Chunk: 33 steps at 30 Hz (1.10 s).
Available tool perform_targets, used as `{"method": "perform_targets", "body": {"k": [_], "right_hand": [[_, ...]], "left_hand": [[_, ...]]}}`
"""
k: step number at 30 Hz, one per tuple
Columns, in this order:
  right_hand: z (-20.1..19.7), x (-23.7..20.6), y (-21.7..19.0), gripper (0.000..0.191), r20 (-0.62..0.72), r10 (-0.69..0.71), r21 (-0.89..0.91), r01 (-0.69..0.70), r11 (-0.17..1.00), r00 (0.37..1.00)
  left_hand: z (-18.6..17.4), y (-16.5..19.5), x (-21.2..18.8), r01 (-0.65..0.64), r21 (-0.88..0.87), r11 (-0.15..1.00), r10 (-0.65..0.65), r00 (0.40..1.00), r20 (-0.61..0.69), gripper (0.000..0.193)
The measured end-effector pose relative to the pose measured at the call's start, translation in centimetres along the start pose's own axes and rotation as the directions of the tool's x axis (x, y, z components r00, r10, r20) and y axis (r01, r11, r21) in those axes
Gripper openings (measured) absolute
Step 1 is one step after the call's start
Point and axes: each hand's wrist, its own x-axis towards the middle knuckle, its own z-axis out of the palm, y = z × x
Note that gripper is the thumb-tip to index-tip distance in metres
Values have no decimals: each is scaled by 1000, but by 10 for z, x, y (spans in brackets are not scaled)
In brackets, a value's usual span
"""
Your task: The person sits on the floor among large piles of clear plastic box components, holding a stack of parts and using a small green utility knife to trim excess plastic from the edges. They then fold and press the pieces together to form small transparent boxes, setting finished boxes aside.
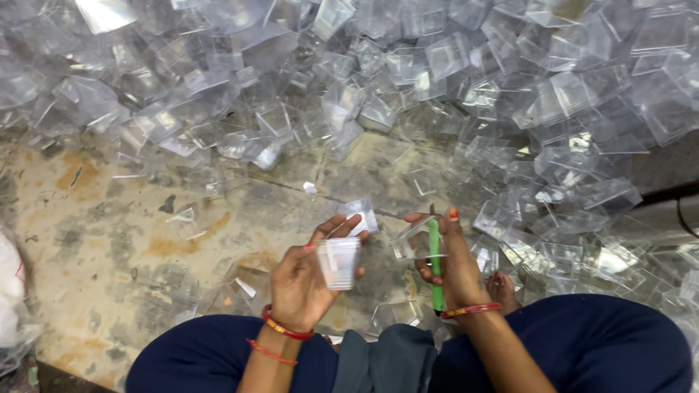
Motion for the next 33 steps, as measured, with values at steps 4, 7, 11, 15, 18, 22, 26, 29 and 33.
{"method": "perform_targets", "body": {"k": [4,7,11,15,18,22,26,29,33], "right_hand": [[7,4,3,79,-7,12,-34,-12,999,1000],[13,3,0,79,11,-2,-74,3,997,1000],[20,2,-2,75,28,-31,-80,33,996,999],[23,0,-1,69,19,-30,-104,32,994,999],[22,1,1,66,23,-23,-104,25,994,999],[22,3,2,66,39,-29,-96,33,995,999],[23,3,1,66,15,-21,-112,22,993,1000],[25,1,0,66,33,-44,-119,47,992,999],[27,-2,-2,67,37,-40,-124,44,991,999]], "left_hand": [[-4,2,1,-20,26,999,19,1000,3,60],[-8,3,3,-38,45,998,39,999,-12,57],[-10,6,2,-46,92,995,50,998,-33,55],[-13,8,1,-48,114,992,51,998,-31,55],[-14,7,2,-41,102,994,47,998,-49,53],[-15,6,2,-40,145,989,49,997,-61,52],[-16,6,2,-45,170,984,56,997,-58,52],[-16,6,1,-51,155,987,61,997,-57,52],[-16,6,1,-49,199,979,61,997,-54,52]]}}
